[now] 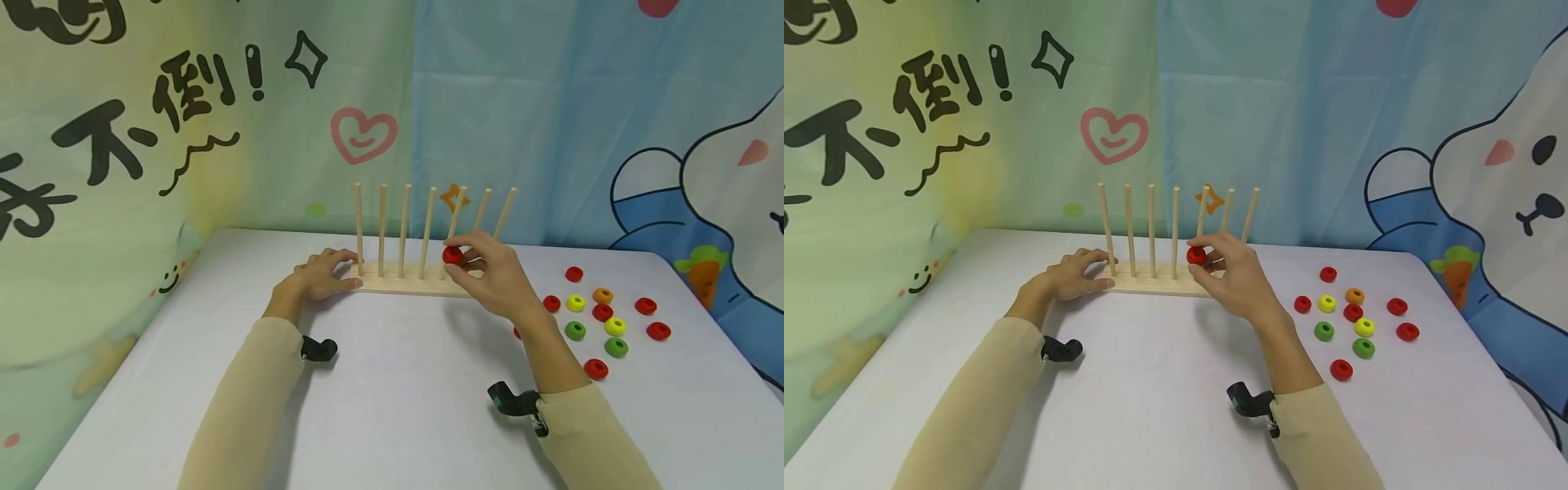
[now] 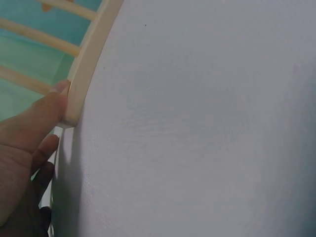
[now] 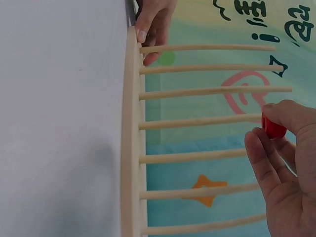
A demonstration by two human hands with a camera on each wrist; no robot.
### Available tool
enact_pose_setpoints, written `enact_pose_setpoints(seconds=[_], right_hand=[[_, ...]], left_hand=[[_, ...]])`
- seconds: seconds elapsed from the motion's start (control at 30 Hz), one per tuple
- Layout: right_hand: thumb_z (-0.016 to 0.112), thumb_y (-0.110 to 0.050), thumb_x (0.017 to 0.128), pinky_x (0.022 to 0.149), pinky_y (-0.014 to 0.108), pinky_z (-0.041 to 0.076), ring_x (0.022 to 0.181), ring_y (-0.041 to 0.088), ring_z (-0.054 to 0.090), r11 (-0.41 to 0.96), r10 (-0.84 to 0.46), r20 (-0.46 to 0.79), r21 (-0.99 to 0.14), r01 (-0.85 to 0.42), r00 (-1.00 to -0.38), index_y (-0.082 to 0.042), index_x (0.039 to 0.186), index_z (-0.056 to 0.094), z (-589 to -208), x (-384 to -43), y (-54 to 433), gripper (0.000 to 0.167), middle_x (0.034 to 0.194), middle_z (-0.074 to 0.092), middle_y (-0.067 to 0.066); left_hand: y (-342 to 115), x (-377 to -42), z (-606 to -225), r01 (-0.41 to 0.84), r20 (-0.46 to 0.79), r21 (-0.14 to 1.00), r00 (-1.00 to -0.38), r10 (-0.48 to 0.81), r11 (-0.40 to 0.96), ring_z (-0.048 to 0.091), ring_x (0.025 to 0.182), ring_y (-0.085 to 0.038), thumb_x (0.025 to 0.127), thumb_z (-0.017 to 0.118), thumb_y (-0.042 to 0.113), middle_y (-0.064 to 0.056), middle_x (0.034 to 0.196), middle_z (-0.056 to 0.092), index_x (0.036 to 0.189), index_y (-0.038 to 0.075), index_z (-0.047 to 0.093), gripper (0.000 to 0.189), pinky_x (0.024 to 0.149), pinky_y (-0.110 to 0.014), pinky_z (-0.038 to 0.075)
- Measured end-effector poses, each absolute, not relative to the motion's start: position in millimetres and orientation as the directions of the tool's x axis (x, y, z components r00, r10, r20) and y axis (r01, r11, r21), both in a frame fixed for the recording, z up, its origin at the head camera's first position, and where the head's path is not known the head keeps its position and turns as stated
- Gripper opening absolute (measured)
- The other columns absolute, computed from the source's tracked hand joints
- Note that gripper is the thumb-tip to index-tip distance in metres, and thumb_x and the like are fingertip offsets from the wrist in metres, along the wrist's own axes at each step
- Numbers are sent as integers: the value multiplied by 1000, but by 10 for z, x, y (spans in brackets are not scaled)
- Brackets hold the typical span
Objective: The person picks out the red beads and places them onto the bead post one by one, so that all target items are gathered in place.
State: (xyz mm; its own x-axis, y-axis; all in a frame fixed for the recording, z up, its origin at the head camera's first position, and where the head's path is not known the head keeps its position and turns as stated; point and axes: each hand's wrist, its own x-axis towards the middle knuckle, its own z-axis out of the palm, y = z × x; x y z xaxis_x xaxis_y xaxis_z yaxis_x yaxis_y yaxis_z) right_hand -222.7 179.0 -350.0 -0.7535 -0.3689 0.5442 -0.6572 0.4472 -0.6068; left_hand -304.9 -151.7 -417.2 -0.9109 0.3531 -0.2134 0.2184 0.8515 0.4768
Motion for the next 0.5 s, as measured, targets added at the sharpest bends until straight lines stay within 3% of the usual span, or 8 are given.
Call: enact_pose_setpoints(seconds=[0.2,0.5], right_hand=[[69,7,87,80,43,56,85,29,66,423,-370,540,-627,-654,-756,3,115,66,-3259,-2133,1621,28,104,61,18],[70,4,87,80,30,56,86,21,67,360,-379,590,-615,-701,-712,-3,118,66,-3397,-2460,1490,32,109,60,9]], left_hand=[[-1512,-3044,-4163,224,-222,468,-907,359,855,25,141,-40,91,57,62,-10,157,26,146,37,37,64,103,-69,22],[-1522,-3049,-4177,223,-211,475,-910,356,851,24,141,-41,91,57,63,-10,158,25,146,38,37,64,103,-70,21]])
